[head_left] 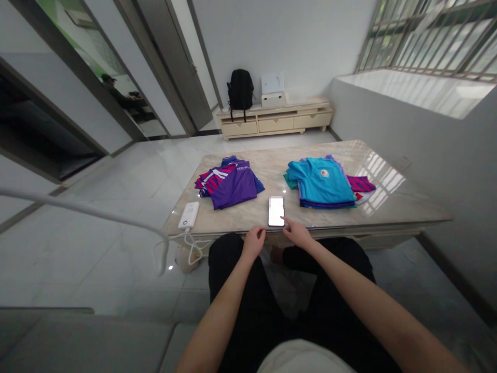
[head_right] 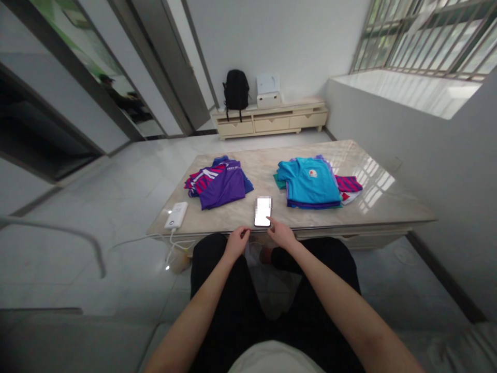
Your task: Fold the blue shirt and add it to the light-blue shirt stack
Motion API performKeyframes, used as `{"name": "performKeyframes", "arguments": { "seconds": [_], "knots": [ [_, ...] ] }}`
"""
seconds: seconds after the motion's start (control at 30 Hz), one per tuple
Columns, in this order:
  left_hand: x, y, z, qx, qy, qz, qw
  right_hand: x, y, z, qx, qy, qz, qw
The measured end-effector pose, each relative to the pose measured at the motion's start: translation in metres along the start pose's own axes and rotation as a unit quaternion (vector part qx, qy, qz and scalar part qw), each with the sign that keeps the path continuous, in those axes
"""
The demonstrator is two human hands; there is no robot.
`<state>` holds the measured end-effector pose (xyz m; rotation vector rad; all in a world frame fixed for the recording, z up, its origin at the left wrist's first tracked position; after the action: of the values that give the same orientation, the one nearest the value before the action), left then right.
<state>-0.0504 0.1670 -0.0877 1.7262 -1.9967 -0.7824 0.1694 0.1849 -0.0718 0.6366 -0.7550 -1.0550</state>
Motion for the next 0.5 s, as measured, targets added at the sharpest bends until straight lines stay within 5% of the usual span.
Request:
{"name": "performKeyframes", "arguments": {
  "seconds": [0.5],
  "knots": [
    [0.0006,0.0006,-0.0025,-0.002,0.009,0.008,1.000,-0.0082,-0.0046,-0.0055,0.003,-0.004,-0.016,1.000]
  ]
}}
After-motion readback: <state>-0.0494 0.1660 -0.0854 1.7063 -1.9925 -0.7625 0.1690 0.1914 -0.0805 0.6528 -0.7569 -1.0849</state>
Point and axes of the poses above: each hand's wrist, its own x-axis away from the middle knuckle, its own y-axis out of the back of the hand, z = x × y, the point moved 1 cm from there along -x, towards the middle knuckle, and after that the axes turned 7 degrees about z, right-handed, at the moved point
